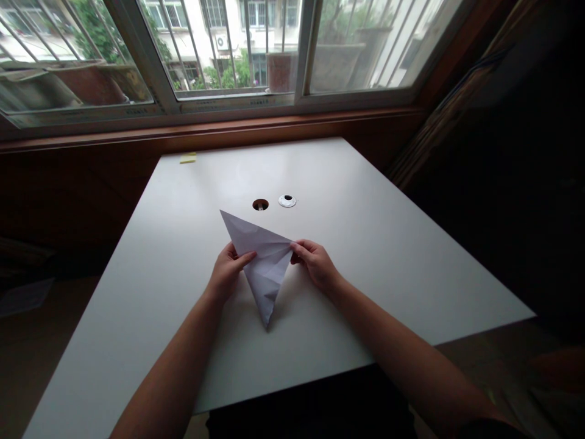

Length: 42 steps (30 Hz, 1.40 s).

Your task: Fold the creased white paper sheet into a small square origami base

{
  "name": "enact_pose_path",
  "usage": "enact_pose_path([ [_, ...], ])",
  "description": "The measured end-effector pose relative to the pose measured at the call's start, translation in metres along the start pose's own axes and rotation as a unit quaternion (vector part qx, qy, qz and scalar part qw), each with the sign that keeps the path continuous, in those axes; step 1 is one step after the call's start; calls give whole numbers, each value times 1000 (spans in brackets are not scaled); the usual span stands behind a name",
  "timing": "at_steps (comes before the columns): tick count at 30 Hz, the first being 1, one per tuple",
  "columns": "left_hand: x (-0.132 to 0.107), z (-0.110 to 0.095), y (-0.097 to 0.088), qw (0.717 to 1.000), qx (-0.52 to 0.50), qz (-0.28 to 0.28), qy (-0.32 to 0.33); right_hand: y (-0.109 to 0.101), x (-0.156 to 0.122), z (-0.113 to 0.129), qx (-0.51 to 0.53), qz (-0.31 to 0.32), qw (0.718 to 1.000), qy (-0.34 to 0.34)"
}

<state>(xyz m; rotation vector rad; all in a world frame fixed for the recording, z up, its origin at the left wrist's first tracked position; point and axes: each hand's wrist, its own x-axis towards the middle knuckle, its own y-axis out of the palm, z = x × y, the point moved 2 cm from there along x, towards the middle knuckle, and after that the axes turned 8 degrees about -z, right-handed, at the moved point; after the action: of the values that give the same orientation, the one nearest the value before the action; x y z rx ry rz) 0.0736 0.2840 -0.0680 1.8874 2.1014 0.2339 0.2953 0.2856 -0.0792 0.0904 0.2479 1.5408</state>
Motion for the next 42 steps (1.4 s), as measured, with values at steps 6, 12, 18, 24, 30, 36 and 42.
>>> enact_pose_path([
  [6,-1,0,-2,1000,5,9,-7,1,-1,2,-8,-12,1000,-9],
  [12,-1,2,-6,999,-10,-38,-23,3,-5,6,-81,36,996,-24],
  [18,5,1,-11,993,-60,-95,-37,3,-9,4,-123,60,990,-42],
  [24,9,-4,-17,989,-78,-123,-2,2,-10,3,-131,56,989,-47],
  [30,11,-8,-22,990,-71,-119,27,1,-10,3,-130,54,989,-47],
  [36,15,-10,-30,985,-83,-143,45,1,-11,6,-126,53,990,-37],
  [42,18,-10,-33,978,-122,-159,59,0,-11,6,-130,52,989,-37],
])
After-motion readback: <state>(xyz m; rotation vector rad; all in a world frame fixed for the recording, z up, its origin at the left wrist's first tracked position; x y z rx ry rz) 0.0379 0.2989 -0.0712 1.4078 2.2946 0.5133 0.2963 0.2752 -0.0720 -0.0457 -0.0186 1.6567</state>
